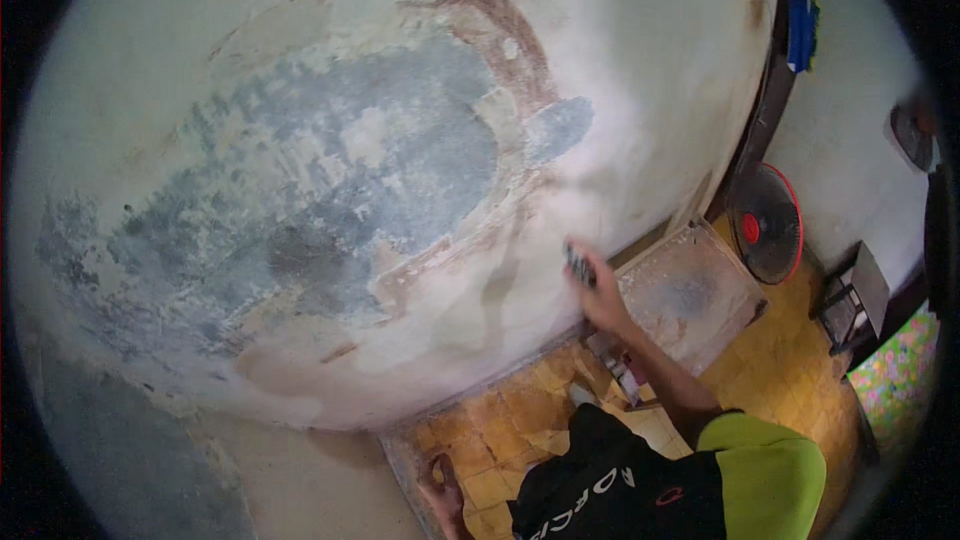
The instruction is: The person scrapes old paint or plaster from a wall and ceiling using a metal scraper tool.
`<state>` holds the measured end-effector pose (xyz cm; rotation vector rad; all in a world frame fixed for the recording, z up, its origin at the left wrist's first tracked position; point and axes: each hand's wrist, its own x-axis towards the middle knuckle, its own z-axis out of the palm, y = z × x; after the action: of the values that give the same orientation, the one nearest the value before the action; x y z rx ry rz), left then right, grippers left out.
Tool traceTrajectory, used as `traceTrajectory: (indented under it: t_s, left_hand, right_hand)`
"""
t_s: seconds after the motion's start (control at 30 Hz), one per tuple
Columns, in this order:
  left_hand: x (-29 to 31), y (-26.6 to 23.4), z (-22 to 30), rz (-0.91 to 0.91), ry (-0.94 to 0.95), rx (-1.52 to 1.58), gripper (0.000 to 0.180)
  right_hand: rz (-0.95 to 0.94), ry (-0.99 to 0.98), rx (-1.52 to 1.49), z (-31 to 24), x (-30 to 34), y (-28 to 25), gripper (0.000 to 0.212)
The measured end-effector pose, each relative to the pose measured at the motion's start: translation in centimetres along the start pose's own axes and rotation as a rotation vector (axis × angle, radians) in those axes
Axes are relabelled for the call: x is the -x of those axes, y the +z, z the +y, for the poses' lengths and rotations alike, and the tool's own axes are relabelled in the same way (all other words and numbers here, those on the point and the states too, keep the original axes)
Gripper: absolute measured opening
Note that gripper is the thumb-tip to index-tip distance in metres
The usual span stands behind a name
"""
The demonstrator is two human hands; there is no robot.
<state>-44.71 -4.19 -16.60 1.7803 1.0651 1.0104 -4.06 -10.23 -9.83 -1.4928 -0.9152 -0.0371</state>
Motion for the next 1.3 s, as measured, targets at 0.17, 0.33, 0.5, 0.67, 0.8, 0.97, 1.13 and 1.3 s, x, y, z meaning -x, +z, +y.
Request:
traceTrajectory:
  t_s: [0.17,0.33,0.5,0.67,0.8,0.97,1.13,1.3]
  left_hand:
    - [-1.1,1.7,2.4,-0.050,0.062,0.249,0.013]
    - [-0.9,2.7,1.2,-0.055,0.041,0.347,0.014]
    - [-1.2,3.4,1.6,-0.104,0.047,0.324,0.012]
    - [-3.1,5.2,3.8,-0.033,0.005,0.183,0.016]
    - [-4.0,7.6,2.6,-0.018,-0.041,0.147,0.011]
    - [-6.2,11.6,3.3,-0.036,-0.003,0.183,0.016]
    - [-9.1,16.0,5.5,0.004,0.004,0.445,0.013]
    - [-11.4,18.9,6.8,0.035,-0.070,0.576,0.013]
  right_hand:
    - [0.350,0.078,0.077,2.8,-6.6,1.4,0.043]
    - [-0.822,0.274,-0.129,-3.6,2.2,4.0,0.050]
    - [-0.185,0.014,0.022,-3.2,0.3,2.1,0.042]
    - [0.184,0.367,-0.280,-3.0,-5.1,-2.8,0.038]
    - [0.200,0.466,-0.488,-1.4,-5.6,-3.5,0.044]
    - [0.160,0.597,-0.582,-2.6,-5.5,-3.7,0.051]
    - [0.048,0.498,-0.586,-0.2,-4.4,-4.7,0.048]
    - [-0.065,0.341,-0.118,-0.5,-7.4,-8.0,0.041]
